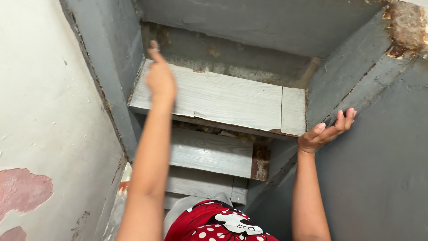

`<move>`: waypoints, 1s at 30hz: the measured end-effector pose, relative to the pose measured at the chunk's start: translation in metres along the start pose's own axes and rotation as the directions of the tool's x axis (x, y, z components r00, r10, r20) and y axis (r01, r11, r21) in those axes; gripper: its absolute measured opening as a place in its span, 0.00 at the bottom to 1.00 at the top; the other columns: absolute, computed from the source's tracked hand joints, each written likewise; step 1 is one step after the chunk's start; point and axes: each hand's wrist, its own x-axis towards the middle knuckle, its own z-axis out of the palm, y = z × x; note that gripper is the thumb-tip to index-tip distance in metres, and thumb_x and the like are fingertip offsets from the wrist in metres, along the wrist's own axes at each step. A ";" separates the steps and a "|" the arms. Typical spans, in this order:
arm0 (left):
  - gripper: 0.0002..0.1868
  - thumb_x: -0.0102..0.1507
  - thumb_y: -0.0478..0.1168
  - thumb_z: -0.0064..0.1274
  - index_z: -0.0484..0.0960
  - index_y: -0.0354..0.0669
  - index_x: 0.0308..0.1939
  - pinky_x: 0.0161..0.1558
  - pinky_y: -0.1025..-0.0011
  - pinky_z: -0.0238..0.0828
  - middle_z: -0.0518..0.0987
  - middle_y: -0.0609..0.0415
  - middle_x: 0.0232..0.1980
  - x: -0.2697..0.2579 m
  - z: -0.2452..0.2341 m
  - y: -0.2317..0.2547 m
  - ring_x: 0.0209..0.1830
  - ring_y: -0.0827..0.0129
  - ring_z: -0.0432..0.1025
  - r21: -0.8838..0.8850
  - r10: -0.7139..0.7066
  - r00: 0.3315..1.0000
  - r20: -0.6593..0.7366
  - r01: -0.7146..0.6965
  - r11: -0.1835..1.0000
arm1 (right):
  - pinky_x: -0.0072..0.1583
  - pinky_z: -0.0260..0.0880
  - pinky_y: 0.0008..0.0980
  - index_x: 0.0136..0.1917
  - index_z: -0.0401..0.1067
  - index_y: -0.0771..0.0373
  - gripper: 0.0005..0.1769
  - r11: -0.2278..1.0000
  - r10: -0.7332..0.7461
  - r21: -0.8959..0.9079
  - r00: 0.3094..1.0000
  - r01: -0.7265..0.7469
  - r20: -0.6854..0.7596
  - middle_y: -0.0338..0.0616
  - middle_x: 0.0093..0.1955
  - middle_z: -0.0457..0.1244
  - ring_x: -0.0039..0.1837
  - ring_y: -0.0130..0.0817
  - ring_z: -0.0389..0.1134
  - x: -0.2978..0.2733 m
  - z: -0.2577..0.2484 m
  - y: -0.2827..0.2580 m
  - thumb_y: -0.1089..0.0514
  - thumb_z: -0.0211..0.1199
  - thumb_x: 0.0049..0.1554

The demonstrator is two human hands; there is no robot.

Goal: The person uses a brush to apply a liquid coating to the side edges and underside of wooden stairs, moving the brush along the wooden joints and surfaces.

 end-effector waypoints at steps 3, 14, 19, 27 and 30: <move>0.29 0.72 0.32 0.44 0.55 0.22 0.75 0.33 0.67 0.77 0.80 0.37 0.53 -0.028 0.059 0.085 0.40 0.59 0.81 0.222 -0.001 0.974 0.228 -0.051 0.974 | 0.86 0.44 0.59 0.73 0.59 0.69 0.29 1.000 -0.007 -0.003 1.000 0.007 -0.001 0.59 0.83 0.48 0.86 0.58 0.46 -0.001 0.001 0.002 0.45 0.40 0.69; 0.13 0.72 0.40 0.36 0.72 0.36 0.52 0.35 0.51 0.77 0.81 0.36 0.38 -0.045 0.063 0.129 0.35 0.44 0.80 -0.203 0.344 0.931 0.118 -0.317 0.927 | 0.85 0.47 0.59 0.73 0.60 0.70 0.30 0.999 -0.035 0.023 0.999 0.035 0.000 0.60 0.83 0.47 0.86 0.59 0.46 -0.002 0.000 0.013 0.44 0.40 0.70; 0.19 0.67 0.31 0.41 0.68 0.34 0.62 0.44 0.45 0.75 0.80 0.34 0.45 0.011 -0.019 -0.008 0.44 0.40 0.79 0.117 0.006 1.000 0.028 -0.010 0.993 | 0.84 0.45 0.57 0.73 0.59 0.70 0.30 1.000 0.007 0.013 1.000 -0.007 0.001 0.60 0.84 0.46 0.87 0.59 0.46 -0.005 0.003 0.007 0.44 0.40 0.72; 0.28 0.67 0.31 0.42 0.56 0.21 0.69 0.36 0.62 0.81 0.78 0.32 0.46 0.022 0.061 0.033 0.38 0.50 0.81 0.049 -0.124 0.992 -0.013 0.124 0.991 | 0.86 0.46 0.59 0.73 0.58 0.70 0.29 1.000 -0.020 -0.014 1.000 0.020 0.008 0.60 0.83 0.47 0.87 0.58 0.46 -0.001 0.001 0.004 0.45 0.40 0.71; 0.31 0.66 0.31 0.45 0.56 0.18 0.70 0.33 0.64 0.80 0.79 0.35 0.44 -0.020 0.096 0.112 0.37 0.54 0.81 0.100 0.061 0.997 0.043 -0.065 0.993 | 0.86 0.45 0.59 0.73 0.58 0.70 0.29 1.000 -0.020 -0.017 1.000 0.020 0.009 0.59 0.83 0.47 0.87 0.59 0.46 -0.003 0.001 0.005 0.45 0.40 0.71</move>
